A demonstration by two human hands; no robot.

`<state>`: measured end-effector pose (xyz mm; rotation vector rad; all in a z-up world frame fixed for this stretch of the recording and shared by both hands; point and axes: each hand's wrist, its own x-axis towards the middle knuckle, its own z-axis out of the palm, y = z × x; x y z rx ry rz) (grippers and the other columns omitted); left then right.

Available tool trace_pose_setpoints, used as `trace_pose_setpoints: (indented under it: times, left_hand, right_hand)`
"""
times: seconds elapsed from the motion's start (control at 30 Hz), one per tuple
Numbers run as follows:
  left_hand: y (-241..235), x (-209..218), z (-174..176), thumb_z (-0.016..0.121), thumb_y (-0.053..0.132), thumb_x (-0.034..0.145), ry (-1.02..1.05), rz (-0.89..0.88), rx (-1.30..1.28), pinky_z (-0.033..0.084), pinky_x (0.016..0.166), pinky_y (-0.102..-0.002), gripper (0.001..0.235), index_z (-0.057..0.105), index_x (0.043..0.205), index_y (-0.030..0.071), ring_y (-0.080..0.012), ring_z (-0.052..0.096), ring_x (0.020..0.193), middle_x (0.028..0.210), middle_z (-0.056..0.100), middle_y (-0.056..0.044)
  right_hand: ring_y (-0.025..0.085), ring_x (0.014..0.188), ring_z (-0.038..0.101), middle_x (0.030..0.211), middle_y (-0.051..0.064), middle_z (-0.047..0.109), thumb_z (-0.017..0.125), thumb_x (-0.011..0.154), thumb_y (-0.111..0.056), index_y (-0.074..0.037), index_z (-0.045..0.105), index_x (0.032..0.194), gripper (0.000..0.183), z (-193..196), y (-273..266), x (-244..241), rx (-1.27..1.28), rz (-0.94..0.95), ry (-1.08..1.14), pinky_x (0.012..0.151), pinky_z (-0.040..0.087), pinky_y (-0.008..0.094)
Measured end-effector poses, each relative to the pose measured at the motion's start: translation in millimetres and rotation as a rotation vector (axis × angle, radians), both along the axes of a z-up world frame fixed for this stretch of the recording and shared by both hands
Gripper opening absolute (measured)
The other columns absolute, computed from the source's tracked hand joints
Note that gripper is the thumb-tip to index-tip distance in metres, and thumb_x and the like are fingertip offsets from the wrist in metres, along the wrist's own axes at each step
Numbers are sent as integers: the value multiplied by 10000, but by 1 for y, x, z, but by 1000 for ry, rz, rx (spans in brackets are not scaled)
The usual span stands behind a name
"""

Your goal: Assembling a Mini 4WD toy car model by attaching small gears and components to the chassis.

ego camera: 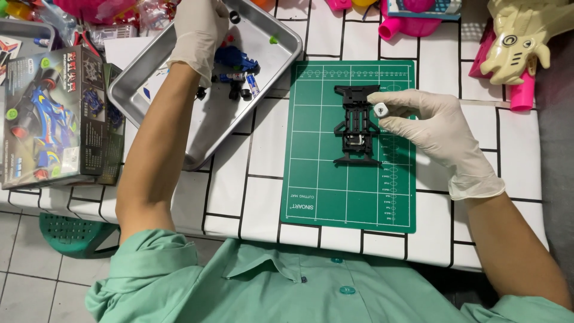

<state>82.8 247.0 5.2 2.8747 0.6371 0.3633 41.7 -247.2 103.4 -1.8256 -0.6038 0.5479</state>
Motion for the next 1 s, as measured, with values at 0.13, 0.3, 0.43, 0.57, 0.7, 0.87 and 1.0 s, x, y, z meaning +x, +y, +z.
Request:
trace_pose_setpoints:
  times: [0.13,0.3,0.43,0.57,0.7,0.87,1.0]
  left_hand:
    - [-84,-32,63,649,-59,859,-347,-386,-312,566,725,-244,196,616,840,133,-101,646,798,849,643,14]
    - [-209,-93,101,684,-68,965,-446,-662,-879,608,998,-290,180,709,1103,45,-209,705,1063,1143,735,-135]
    - [-255,-112,75,707,-33,962,-392,-745,-1115,627,984,-274,205,690,1156,33,-217,726,1071,1175,728,-151]
    - [-280,-116,55,826,51,883,-445,-579,-1095,614,821,-261,239,776,1091,157,-122,749,930,1039,775,-34]
    - [-283,-119,34,829,55,883,-463,-558,-1162,620,819,-284,238,783,1099,144,-140,765,899,1001,781,-41]
    - [-284,-122,24,835,76,888,-510,-518,-1162,619,785,-261,223,796,1090,162,-123,768,874,976,784,-25]
    - [-282,-121,23,839,88,883,-521,-512,-1144,619,789,-248,265,787,1127,179,-122,772,860,975,786,-16]
  right_hand:
    - [115,946,664,1138,62,743,757,901,-4,-98,730,1230,344,1,-3,1,23,2,-113,874,565,207]
    - [90,791,566,1182,64,745,783,909,-4,-78,730,1215,319,-4,-4,-2,43,0,-303,723,508,205]
    - [166,942,675,1169,124,758,817,929,-22,-15,737,1212,295,-5,-4,-4,72,19,-567,791,512,259]
    - [220,795,713,937,92,765,863,879,-39,-103,774,1232,370,-19,0,1,28,6,-673,803,491,319]
    - [241,744,694,888,89,743,858,888,-66,-115,778,1257,381,-39,-3,6,-27,11,-821,798,509,355]
    - [262,724,669,829,69,702,856,871,-94,-129,765,1280,421,-49,-3,6,-47,40,-923,787,527,390]
    - [246,706,657,799,52,682,844,877,-96,-121,762,1289,420,-47,1,3,-57,52,-948,758,525,385]
